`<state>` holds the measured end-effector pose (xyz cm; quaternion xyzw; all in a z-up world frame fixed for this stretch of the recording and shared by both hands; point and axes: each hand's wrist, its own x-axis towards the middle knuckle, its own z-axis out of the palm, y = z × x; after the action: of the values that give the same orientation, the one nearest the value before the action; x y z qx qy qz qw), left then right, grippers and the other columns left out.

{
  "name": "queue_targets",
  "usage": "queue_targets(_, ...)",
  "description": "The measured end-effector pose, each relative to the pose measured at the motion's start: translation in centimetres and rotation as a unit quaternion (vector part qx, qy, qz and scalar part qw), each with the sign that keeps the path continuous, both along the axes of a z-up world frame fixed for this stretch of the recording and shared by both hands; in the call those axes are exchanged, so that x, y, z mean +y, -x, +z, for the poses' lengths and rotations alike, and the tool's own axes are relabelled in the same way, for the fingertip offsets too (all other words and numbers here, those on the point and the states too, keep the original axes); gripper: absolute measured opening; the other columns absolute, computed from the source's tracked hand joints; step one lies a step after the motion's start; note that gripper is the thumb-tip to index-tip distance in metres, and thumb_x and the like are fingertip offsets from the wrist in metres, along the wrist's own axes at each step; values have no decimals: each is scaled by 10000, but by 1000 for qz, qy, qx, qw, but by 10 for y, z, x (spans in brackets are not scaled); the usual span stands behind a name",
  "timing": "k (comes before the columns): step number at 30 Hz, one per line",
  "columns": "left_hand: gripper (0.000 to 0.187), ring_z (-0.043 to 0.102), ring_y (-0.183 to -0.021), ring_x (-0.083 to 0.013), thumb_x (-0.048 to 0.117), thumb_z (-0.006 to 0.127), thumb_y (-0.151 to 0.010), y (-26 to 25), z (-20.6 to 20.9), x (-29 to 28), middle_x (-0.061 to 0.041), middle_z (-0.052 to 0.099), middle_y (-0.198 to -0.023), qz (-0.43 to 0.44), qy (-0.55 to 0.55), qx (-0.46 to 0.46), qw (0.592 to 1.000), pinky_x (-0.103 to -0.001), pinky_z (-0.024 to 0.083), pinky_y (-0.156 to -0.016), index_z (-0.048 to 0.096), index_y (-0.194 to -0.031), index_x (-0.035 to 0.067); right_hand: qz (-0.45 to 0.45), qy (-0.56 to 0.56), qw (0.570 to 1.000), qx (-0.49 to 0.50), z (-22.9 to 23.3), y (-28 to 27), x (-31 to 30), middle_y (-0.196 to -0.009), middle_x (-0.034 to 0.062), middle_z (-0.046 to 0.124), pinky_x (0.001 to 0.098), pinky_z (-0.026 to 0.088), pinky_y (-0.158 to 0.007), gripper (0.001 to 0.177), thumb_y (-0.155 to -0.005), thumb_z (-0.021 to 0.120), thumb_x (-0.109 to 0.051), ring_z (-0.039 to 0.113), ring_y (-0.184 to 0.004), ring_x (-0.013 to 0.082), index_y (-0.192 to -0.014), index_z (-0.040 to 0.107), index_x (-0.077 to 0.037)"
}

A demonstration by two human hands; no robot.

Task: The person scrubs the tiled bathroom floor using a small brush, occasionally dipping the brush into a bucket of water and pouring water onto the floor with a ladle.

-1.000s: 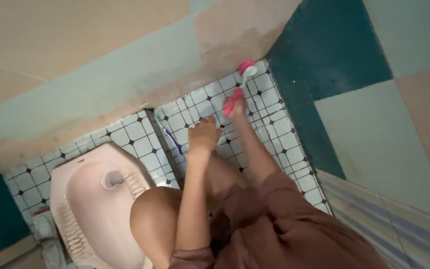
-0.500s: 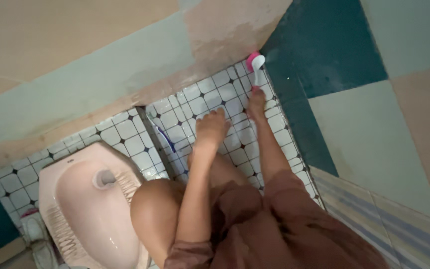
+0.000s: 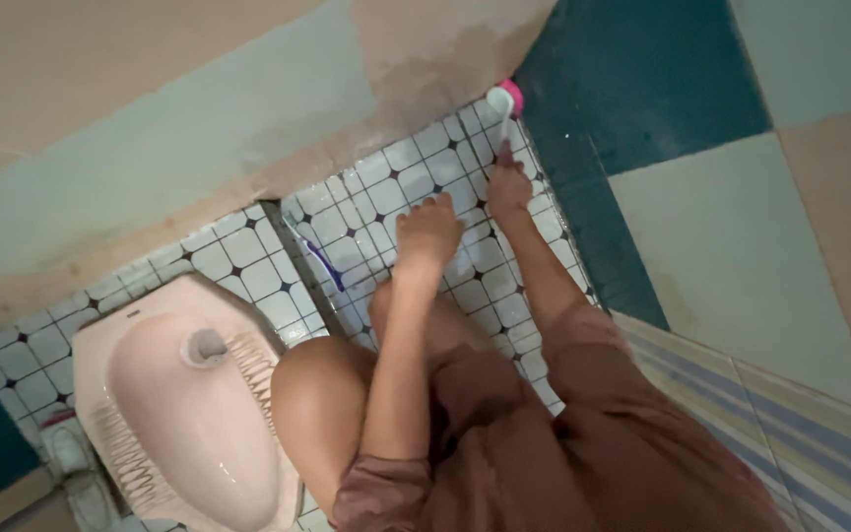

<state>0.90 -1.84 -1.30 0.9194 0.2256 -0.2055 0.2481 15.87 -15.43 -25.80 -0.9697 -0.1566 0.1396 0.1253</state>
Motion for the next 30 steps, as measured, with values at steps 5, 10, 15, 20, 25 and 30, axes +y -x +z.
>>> queue_targets(5, 428, 661, -1172, -362, 384, 637, -955, 1, -2, -3, -163, 681, -1259, -27, 65, 0, 998, -510, 494, -973, 584, -1233, 63, -30, 12, 999, -24, -7, 69, -58, -1194, 199, 692, 442, 590, -809, 841, -917, 632, -82, 701, -1039, 347, -1659, 237, -87)
queue_targets(10, 517, 638, -1160, -366, 415, 663, -917, -3, -10, 11, -176, 664, -1245, -3, -22, -13, 1000, -548, 472, -947, 556, -1280, 62, -30, -6, 1000, -7, -2, 77, -66, -1232, 210, 682, 442, 575, -881, 825, -948, 635, -129, 697, -1061, 364, -1672, 239, -122)
queue_targets(15, 434, 655, -1155, -346, 393, 649, -937, -10, -10, -12, -149, 688, -1214, -36, -3, 8, 999, -528, 497, -932, 589, -1221, 70, -44, -32, 998, 24, -2, 8, 0, -1231, 218, 671, 459, 566, -869, 798, -963, 612, -132, 696, -1019, 382, -1670, 243, -165)
queue_targets(20, 451, 653, -1149, -357, 422, 655, -943, -1, 3, -19, -163, 683, -1211, -50, 29, 14, 998, -532, 489, -934, 591, -1217, 70, -104, -28, 994, 8, -6, 92, -69, -1173, 221, 657, 498, 567, -733, 769, -956, 551, -68, 701, -880, 400, -1648, 251, -221)
queue_targets(25, 425, 648, -1151, -356, 394, 652, -942, -2, 6, -7, -158, 678, -1216, -42, 13, 25, 999, -537, 482, -940, 591, -1208, 68, -128, -49, 990, -15, -12, 126, -86, -1140, 208, 667, 495, 574, -677, 749, -1001, 491, -15, 710, -836, 383, -1667, 239, -251)
queue_targets(30, 446, 651, -1152, -358, 396, 651, -948, -9, -1, -23, -162, 677, -1227, -75, 3, 31, 997, -538, 492, -947, 575, -1236, 65, -69, -22, 997, 42, 3, 30, -14, -1169, 221, 664, 489, 555, -855, 680, -999, 433, -128, 693, -990, 399, -1646, 237, -194)
